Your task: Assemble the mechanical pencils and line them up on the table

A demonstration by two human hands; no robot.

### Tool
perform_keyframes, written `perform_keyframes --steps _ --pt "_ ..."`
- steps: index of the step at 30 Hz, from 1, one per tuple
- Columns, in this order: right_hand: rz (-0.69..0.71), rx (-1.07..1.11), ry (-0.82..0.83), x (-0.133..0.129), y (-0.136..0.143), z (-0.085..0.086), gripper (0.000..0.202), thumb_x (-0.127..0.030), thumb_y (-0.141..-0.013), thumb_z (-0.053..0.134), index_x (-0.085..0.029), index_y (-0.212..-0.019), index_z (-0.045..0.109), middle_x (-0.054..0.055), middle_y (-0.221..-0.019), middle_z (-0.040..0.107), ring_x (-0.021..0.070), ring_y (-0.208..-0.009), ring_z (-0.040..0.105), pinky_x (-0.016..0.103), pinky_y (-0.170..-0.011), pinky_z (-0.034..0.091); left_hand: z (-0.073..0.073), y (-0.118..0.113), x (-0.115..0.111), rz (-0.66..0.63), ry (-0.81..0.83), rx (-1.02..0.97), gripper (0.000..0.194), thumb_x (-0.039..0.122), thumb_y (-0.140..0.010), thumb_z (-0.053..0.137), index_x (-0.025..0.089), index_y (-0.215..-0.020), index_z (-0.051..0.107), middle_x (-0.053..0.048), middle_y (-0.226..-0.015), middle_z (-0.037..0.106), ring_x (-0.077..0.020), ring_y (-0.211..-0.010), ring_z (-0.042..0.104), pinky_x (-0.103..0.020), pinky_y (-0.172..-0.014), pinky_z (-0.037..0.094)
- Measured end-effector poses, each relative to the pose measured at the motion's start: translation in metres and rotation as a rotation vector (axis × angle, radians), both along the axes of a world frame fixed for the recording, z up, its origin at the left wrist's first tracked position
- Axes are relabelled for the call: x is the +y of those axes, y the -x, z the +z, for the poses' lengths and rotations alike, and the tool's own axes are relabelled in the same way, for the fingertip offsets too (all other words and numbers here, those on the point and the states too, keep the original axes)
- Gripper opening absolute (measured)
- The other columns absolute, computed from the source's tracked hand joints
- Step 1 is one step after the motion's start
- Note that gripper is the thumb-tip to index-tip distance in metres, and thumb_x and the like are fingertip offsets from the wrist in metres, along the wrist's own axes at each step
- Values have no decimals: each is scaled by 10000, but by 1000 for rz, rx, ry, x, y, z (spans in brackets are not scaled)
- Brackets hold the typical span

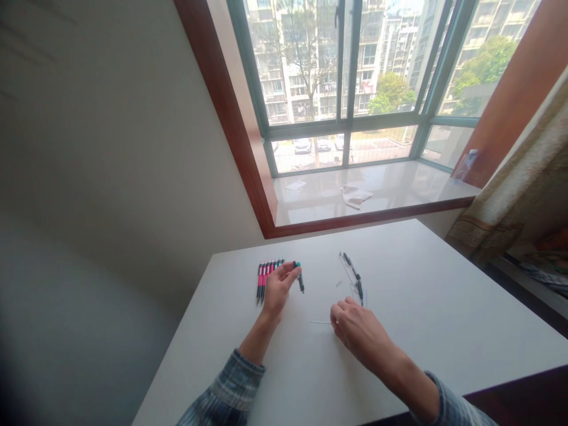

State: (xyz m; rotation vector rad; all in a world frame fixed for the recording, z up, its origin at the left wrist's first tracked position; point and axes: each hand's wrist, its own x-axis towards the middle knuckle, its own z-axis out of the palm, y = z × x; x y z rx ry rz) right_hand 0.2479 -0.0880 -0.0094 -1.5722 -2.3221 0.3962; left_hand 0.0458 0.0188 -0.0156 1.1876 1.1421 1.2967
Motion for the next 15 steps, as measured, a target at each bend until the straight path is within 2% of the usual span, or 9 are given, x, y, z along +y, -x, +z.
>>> perform_keyframes --steps 3,6,8,11,15 --pt "53 279 64 21 -17 15 170 -277 -974 548 -234 -887 688 38 -854 717 195 -772 635 310 -695 497 0 -2 0 -12 -10 40 355 437 -738 807 160 -959 778 -103 -974 778 -220 -882 697 -336 -826 523" --pt "24 515 99 56 -31 24 227 -385 -968 570 -256 -1074 724 35 -905 742 192 -771 656 328 -752 534 1 -4 -2 -36 -26 106 332 429 -732 806 171 -941 788 -85 -933 776 -208 -829 682 -314 -757 521" --pt "-12 656 71 80 -34 23 284 -451 -949 593 -232 -1053 741 59 -963 749 221 -873 676 348 -808 546 1 -6 -4 -48 -36 164 314 427 -734 800 178 -927 792 -74 -897 771 -198 -779 664 -306 -713 511" --pt "-29 870 82 105 -28 15 333 -509 -887 669 -195 -977 733 74 -930 742 225 -874 677 360 -809 559 2 -7 -7 -48 -76 274 277 425 -750 782 201 -912 798 -65 -881 768 -197 -763 640 -321 -725 498" --pt "-6 1121 110 110 -13 4 347 -515 -797 773 -189 -881 688 67 -918 734 215 -869 691 355 -812 569 3 -10 -10 -52 -160 374 207 407 -766 769 246 -891 805 -47 -895 778 -216 -806 623 -339 -765 471"
